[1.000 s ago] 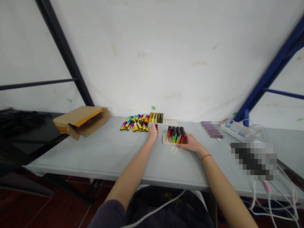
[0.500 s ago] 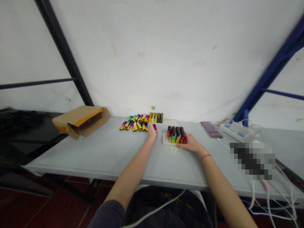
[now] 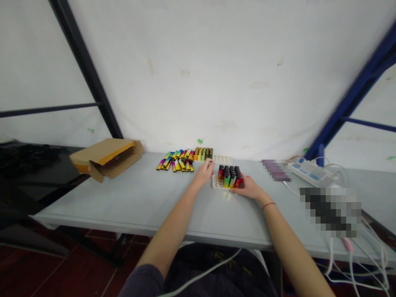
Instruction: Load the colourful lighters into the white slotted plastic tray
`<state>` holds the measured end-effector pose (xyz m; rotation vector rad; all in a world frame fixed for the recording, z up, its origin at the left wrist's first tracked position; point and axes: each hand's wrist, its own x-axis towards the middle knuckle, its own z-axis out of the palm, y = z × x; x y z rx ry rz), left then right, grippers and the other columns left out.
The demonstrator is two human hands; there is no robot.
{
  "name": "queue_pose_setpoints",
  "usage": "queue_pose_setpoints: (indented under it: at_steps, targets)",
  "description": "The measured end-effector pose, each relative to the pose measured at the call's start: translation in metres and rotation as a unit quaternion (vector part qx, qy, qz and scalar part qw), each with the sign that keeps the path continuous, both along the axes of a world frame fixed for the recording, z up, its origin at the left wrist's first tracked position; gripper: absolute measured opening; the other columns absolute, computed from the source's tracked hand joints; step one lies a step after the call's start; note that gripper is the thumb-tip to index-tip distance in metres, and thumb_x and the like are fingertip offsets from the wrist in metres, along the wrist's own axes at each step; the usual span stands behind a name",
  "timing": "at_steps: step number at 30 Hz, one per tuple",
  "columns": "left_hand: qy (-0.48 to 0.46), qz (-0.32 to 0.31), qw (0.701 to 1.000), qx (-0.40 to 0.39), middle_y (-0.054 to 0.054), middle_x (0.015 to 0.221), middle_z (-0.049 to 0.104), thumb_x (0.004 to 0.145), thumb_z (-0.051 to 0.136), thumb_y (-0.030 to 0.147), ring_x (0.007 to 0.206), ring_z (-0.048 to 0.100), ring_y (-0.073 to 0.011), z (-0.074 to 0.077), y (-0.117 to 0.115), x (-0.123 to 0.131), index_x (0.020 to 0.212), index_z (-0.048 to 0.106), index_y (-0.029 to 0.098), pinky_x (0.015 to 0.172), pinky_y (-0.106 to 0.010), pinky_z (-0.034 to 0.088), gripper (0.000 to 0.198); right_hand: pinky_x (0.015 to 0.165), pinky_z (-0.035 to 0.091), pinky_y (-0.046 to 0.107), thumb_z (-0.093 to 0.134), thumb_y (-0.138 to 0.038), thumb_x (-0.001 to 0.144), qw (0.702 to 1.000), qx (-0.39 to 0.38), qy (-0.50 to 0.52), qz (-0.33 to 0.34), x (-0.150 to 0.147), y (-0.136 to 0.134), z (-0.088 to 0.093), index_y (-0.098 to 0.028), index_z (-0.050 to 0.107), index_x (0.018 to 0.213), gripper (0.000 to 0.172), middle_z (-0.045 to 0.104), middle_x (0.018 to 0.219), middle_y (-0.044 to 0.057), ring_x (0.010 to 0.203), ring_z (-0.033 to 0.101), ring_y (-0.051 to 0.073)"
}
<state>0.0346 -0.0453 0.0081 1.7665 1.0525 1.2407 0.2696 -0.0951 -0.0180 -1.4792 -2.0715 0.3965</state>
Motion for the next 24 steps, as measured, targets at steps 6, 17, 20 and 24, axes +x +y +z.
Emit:
queue_pose_setpoints:
  at_steps: [6,17,20,24]
  targets:
    - [0.113,-0.043,0.976,0.181,-0.007,0.095,0.065,0.089,0.051,0.041,0.086,0.06,-0.0166,0.0094,-0.006,0.0022,0.094,0.068,0.017,0.075,-0.027,0.05,0.03,0.078,0.048,0.037,0.075,-0.046,0.066,1.0,0.008,-0.008,0.005,-0.0007,-0.0005,0.0015,-0.018,0.06,0.114,0.059,0.07,0.093,0.007,0.082,0.061,0.024]
    - [0.143,-0.068,0.977,0.142,-0.009,0.102,0.07,0.088,0.054,0.036,0.091,0.064,-0.0189,0.0005,-0.0018,0.0032,0.1,0.072,0.017,0.079,-0.03,0.053,0.028,0.078,0.048,0.036,0.075,-0.045,0.065,1.0,0.006,-0.004,0.01,-0.0005,-0.0003,0.0018,-0.017,0.06,0.114,0.058,0.07,0.096,0.007,0.083,0.062,0.024]
    - [0.146,-0.07,0.976,0.147,-0.009,0.103,0.07,0.088,0.054,0.035,0.091,0.064,-0.019,0.0009,-0.0032,0.0041,0.101,0.071,0.017,0.08,-0.03,0.053,0.028,0.078,0.048,0.036,0.075,-0.046,0.066,1.0,0.005,-0.007,0.011,-0.0001,0.0005,0.0015,-0.016,0.06,0.114,0.058,0.07,0.098,0.008,0.082,0.061,0.023]
    - [0.144,-0.074,0.975,0.154,-0.008,0.104,0.069,0.089,0.053,0.036,0.088,0.064,-0.0174,0.0021,-0.0047,0.0035,0.105,0.07,0.018,0.078,-0.028,0.052,0.03,0.078,0.048,0.036,0.073,-0.046,0.067,1.0,0.003,-0.019,0.011,0.0004,0.0017,0.0002,-0.016,0.061,0.111,0.055,0.069,0.097,0.008,0.08,0.06,0.022]
